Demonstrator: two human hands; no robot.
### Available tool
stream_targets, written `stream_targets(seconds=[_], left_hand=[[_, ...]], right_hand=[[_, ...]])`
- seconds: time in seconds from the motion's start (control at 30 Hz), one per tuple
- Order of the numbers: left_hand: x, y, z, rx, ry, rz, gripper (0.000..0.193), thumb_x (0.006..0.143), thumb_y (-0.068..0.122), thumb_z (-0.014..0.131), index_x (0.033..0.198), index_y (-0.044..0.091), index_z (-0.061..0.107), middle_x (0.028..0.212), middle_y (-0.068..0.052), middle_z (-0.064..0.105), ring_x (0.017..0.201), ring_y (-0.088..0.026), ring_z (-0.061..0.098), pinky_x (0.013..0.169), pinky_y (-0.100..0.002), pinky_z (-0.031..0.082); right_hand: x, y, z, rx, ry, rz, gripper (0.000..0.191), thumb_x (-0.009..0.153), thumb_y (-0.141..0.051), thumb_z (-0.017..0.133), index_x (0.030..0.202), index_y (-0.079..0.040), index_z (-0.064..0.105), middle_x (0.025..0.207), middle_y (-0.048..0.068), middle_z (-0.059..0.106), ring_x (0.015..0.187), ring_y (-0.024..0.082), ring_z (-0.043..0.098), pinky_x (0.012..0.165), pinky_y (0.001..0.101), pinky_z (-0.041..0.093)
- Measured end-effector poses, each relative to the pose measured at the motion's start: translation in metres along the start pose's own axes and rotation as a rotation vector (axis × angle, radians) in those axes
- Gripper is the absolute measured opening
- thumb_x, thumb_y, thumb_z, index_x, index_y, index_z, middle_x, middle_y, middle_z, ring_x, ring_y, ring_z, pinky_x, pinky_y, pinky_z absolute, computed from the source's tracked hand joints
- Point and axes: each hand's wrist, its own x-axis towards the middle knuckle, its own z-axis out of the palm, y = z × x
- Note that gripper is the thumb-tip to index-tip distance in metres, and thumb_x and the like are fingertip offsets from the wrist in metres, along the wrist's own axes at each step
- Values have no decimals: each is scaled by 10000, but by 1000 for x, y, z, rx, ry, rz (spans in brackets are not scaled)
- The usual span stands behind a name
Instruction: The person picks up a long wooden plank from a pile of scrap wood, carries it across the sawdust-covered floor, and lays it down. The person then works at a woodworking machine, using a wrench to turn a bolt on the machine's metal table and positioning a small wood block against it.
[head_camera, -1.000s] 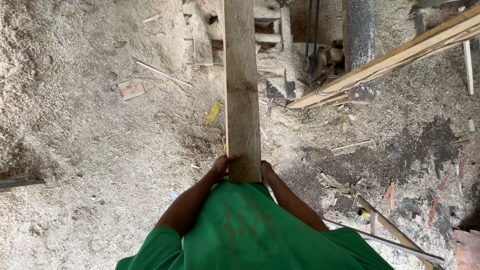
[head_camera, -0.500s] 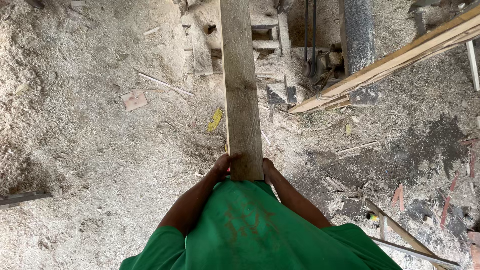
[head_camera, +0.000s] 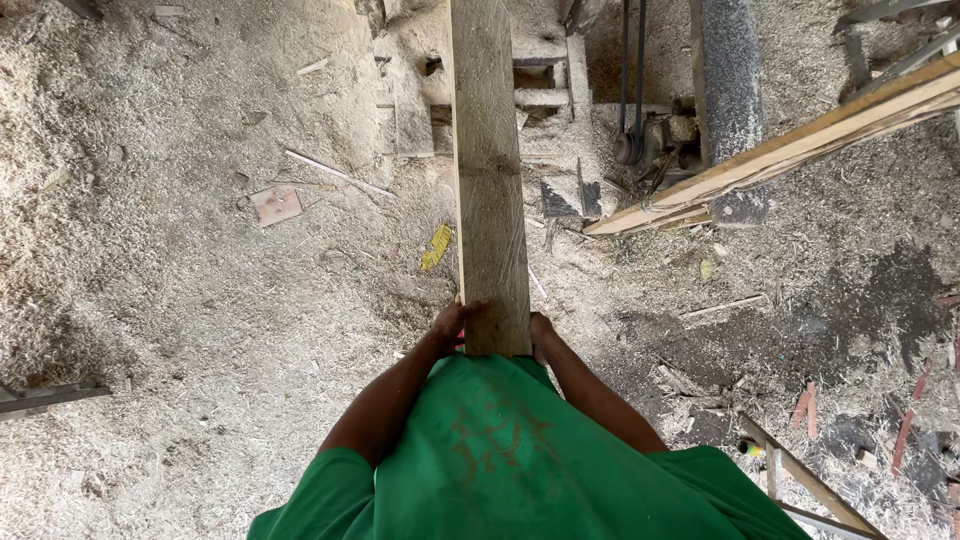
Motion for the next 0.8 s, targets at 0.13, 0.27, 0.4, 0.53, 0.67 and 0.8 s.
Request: stream_targets(seconds=[0.13, 0.27, 0.4, 0.53, 0.67, 0.8], left_hand=[[6, 8, -1, 5, 13, 15, 564, 854, 409, 735, 1342, 157, 604, 1375, -50, 642, 1224, -278, 592, 1022, -537, 458], [11, 22, -3, 9, -10, 45, 586, 851, 414, 741, 1344, 138, 583, 1375, -79, 638, 1233, -292, 597, 1034, -549, 458], [8, 40, -2, 9, -13, 35, 608, 846, 428, 754, 1327, 85, 609, 1353, -104, 655, 1221, -296, 608, 1011, -518, 487], [1, 55, 0, -20, -45, 45, 607, 827, 417, 765, 1314, 86, 616, 1331, -95, 661, 1213, -279, 618, 986, -488, 520], [0, 66, 3, 18, 0, 27, 604, 832, 420, 762, 1326, 109, 608, 1342, -75, 655, 1223, -266, 605, 993, -474, 505], [6, 79, 3, -3, 2, 30, 600, 817, 406, 769, 1316, 114, 611, 1342, -77, 655, 1223, -267, 607, 988, -473, 513]], right_hand=[[4, -10, 0, -10, 3, -15, 516, 1034, -298, 297, 1277, -2, 642, 1298, 229, 681, 1161, 350, 662, 1031, 486, 517], [11, -24, 4, 4, -2, -11, 526, 1033, -312, 288, 1270, -12, 648, 1294, 221, 686, 1153, 343, 663, 1031, 477, 513], [13, -38, 8, -13, -4, -18, 518, 1044, -319, 295, 1290, -14, 634, 1308, 218, 676, 1156, 344, 658, 1031, 486, 511], [14, -47, 11, 3, 8, -36, 509, 1056, -311, 302, 1311, -1, 616, 1308, 229, 670, 1149, 357, 658, 1014, 500, 524], [17, -53, 12, -15, -35, -75, 495, 1049, -289, 353, 1304, 35, 627, 1277, 232, 693, 1109, 353, 687, 986, 498, 550], [22, -65, 15, 23, -35, -71, 493, 1044, -289, 350, 1301, 28, 625, 1265, 228, 694, 1087, 347, 690, 974, 494, 548]])
